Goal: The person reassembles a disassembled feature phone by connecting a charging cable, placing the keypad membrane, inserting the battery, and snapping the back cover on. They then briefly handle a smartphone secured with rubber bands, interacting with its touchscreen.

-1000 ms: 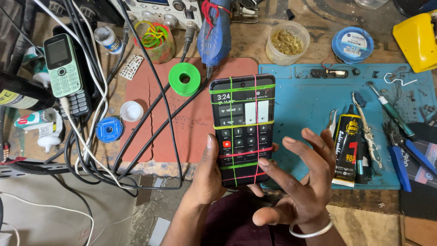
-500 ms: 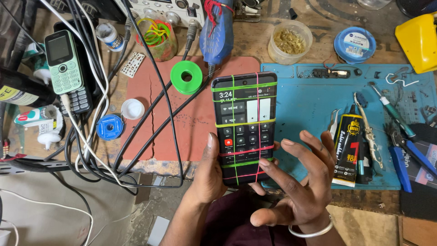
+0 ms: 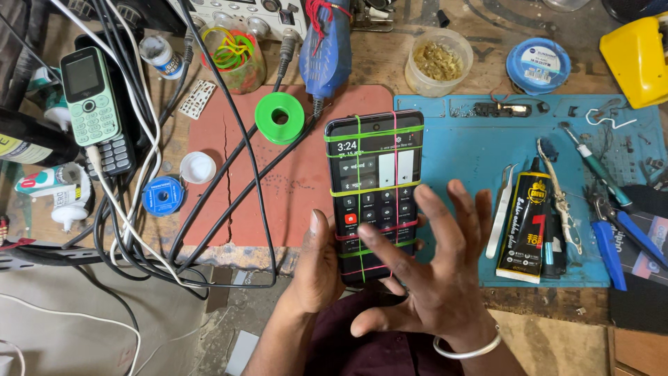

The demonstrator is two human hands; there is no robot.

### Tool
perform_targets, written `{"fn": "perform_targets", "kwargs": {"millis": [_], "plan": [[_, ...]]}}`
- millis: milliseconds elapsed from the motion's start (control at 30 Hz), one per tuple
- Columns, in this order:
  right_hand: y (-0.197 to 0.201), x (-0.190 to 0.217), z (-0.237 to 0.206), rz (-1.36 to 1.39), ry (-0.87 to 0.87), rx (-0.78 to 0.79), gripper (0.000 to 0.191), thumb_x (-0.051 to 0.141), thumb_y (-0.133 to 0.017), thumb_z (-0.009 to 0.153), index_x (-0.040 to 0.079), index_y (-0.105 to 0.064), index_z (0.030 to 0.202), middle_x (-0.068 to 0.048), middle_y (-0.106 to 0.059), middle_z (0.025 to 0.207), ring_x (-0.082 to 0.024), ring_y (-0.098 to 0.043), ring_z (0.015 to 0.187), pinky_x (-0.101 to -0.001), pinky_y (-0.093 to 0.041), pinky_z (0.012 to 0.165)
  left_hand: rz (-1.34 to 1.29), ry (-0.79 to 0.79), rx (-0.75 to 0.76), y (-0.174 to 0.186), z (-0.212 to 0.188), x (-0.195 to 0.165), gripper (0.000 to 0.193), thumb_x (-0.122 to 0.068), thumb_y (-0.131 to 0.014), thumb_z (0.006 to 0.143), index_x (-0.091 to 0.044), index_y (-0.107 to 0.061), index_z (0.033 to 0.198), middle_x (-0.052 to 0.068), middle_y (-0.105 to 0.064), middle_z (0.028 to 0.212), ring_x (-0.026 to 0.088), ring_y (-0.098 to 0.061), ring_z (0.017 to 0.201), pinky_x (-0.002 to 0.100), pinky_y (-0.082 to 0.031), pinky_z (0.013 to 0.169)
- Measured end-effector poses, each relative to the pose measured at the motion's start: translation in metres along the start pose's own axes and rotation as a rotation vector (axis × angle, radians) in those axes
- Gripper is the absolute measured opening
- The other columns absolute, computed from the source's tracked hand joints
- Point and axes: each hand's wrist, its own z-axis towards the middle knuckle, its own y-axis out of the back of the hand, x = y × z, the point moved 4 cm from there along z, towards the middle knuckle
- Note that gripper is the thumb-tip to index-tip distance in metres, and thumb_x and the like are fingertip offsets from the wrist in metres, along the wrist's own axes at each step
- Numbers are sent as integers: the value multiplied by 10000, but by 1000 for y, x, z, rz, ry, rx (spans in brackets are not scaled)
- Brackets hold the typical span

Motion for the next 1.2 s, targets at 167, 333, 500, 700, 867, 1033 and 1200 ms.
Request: {"fn": "perform_targets", "kwargs": {"millis": [167, 333, 500, 700, 867, 1033, 1200], "plan": [[2, 0, -4, 37, 24, 11, 857, 946, -374, 836, 348, -616, 1401, -149, -319, 1559, -419, -218, 1545, -628, -81, 1317, 111, -36, 14, 0, -2, -2, 969, -732, -239, 1026, 72, -426, 1533, 289, -589, 1416, 420, -636, 1254, 469, -617, 962], [4, -2, -5, 47, 10, -8, 878, 946, -376, 827, 323, -624, 1394, -153, -337, 1547, -422, -244, 1526, -632, -96, 1306, 89, -33, 23, -2, 0, -4, 981, -742, -229, 1000, 61, -418, 1531, 272, -587, 1421, 415, -648, 1236, 477, -625, 905], [2, -2, -5, 49, -14, 1, 872, 940, -363, 835, 322, -625, 1392, -148, -341, 1547, -418, -236, 1538, -632, -87, 1318, 71, 6, -33, -3, 2, -2, 1010, -765, -212, 984, 51, -417, 1545, 280, -593, 1394, 373, -640, 1250, 478, -614, 967], [2, -3, -6, 43, -35, 9, 873, 937, -355, 837, 319, -630, 1389, -151, -339, 1553, -419, -230, 1548, -629, -73, 1318, 127, -21, -13, -7, 0, -6, 1005, -761, -217, 979, 39, -398, 1560, 271, -580, 1445, 362, -646, 1256, 478, -611, 967], [1, -3, -4, 31, -43, 6, 876, 937, -349, 834, 321, -631, 1388, -150, -338, 1558, -416, -229, 1546, -627, -63, 1318, 124, -31, 19, -7, -1, -6, 1010, -768, -227, 981, 37, -389, 1569, 274, -573, 1455, 359, -638, 1281, 474, -603, 968], [6, -4, -5, -19, -93, -86, 899, 917, -337, 861, 220, -647, 1337, -159, -393, 1517, -404, -325, 1496, -617, -140, 1319, 64, 27, -37, -3, 0, -1, 1032, -785, -238, 958, 36, -386, 1565, 271, -556, 1457, 364, -620, 1282, 485, -618, 953], [13, -6, -10, 30, -136, -198, 871, 899, -332, 903, 146, -600, 1251, -150, -451, 1448, -383, -425, 1456, -578, -247, 1290, 57, 2, 29, -5, 1, -2, 1034, -790, -271, 967, 39, -386, 1574, 264, -548, 1494, 354, -610, 1315, 477, -629, 830]]}}
